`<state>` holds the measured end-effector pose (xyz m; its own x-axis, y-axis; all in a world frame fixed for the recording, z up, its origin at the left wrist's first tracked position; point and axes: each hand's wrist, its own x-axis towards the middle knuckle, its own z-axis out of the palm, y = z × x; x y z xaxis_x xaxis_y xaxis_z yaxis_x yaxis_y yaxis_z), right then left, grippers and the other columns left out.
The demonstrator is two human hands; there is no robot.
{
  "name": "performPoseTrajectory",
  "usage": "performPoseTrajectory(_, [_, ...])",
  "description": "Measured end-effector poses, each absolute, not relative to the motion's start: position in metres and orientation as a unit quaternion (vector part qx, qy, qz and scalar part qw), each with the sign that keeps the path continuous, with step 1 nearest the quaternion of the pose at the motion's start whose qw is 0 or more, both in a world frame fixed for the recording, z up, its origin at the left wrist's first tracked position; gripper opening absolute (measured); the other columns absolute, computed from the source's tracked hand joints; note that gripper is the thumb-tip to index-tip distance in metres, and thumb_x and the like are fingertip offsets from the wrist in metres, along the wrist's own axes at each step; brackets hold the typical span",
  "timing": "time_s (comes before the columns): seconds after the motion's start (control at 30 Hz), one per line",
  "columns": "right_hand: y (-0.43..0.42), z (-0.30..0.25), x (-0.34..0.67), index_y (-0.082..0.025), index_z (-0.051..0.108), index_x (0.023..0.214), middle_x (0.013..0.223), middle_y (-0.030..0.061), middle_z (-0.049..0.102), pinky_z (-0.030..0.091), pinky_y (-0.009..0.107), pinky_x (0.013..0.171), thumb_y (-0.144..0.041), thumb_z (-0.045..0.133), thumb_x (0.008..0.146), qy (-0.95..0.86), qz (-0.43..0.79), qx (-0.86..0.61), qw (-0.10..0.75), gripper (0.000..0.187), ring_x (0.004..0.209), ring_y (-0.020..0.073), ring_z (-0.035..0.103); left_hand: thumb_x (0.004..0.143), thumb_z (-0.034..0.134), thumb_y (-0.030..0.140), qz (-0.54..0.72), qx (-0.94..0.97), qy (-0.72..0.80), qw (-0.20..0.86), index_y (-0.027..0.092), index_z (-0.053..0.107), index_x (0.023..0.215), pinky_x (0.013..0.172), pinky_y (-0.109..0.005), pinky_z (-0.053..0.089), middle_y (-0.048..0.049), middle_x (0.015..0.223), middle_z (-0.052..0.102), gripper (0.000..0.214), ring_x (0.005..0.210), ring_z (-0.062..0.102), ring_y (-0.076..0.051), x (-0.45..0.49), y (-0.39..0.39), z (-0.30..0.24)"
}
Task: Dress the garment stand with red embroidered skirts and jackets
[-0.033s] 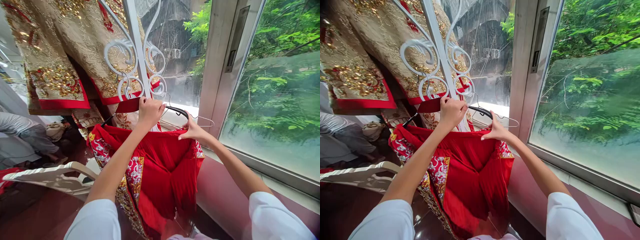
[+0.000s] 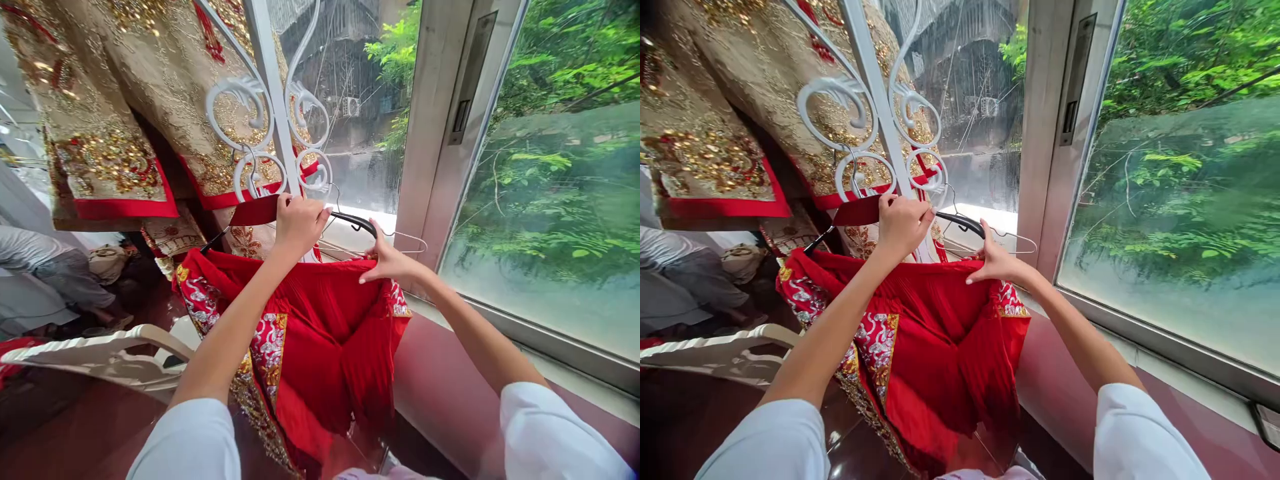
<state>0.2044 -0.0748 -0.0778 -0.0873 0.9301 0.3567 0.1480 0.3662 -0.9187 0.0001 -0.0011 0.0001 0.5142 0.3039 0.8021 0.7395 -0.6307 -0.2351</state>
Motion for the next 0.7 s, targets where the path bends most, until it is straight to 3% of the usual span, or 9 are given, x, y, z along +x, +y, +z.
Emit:
performPoseTrajectory(0.1, [-0.082,-0.07,0.217,-0.016,0.033,0.136,0.061,-0.0078,0.059,0.04,0.014,0.045,-0.002,0.072,0.048,-0.677,0.391,-0.42,0.461,0.097,0.05,0.0072,0.05,0.092,0.029,0.036,-0.386,-0.82,-0.312,0.284,0.021,0.063,0.075,0.087,-0.043,0.028,-0.0057,0.072,0.064,0.041,0.077,0.052,-0.021,0.0,-0.004,0.001])
performPoseTrajectory(0.2, [-0.077,-0.064,0.223,-0.016,0.042,0.13,0.062,-0.007,0.06,0.039,0.013,0.044,-0.001,0.067,0.052,-0.649,0.389,-0.427,0.495,0.083,0.05,0.0064,0.05,0.092,0.028,0.036,-0.398,-0.817,-0.306,0.283,0.021,0.063,0.076,0.087,-0.043,0.028,-0.0057,0.071,0.064,0.042,0.076,0.052,-0.021,0.0,-0.007,0.003])
performPoseTrajectory(0.3, [-0.065,-0.055,0.226,-0.014,0.059,0.11,0.066,-0.0049,0.063,0.04,0.013,0.045,-0.001,0.066,0.049,-0.619,0.373,-0.429,0.543,0.063,0.055,0.007,0.053,0.093,0.027,0.038,-0.405,-0.815,-0.3,0.284,0.021,0.061,0.075,0.086,-0.042,0.028,-0.0052,0.071,0.064,0.042,0.075,0.052,-0.021,0.0,-0.01,0.004])
performPoseTrajectory(0.43, [-0.054,-0.03,0.228,-0.011,0.07,0.081,0.063,-0.0025,0.065,0.04,0.013,0.045,-0.006,0.068,0.051,-0.642,0.354,-0.446,0.514,0.031,0.055,0.0078,0.054,0.092,0.03,0.04,-0.399,-0.821,-0.295,0.282,0.021,0.06,0.072,0.086,-0.043,0.029,-0.0054,0.072,0.065,0.041,0.075,0.053,-0.021,-0.001,-0.008,0.004])
performPoseTrajectory(0.7, [-0.044,0.036,0.226,-0.008,0.071,0.066,0.053,-0.0007,0.063,0.045,0.017,0.04,0.01,0.063,0.05,-0.619,0.402,-0.539,0.406,0.025,0.049,0.012,0.059,0.091,0.033,0.037,-0.389,-0.828,-0.295,0.277,0.021,0.062,0.074,0.089,-0.046,0.028,-0.0064,0.074,0.065,0.037,0.079,0.053,-0.023,-0.001,0.001,-0.001])
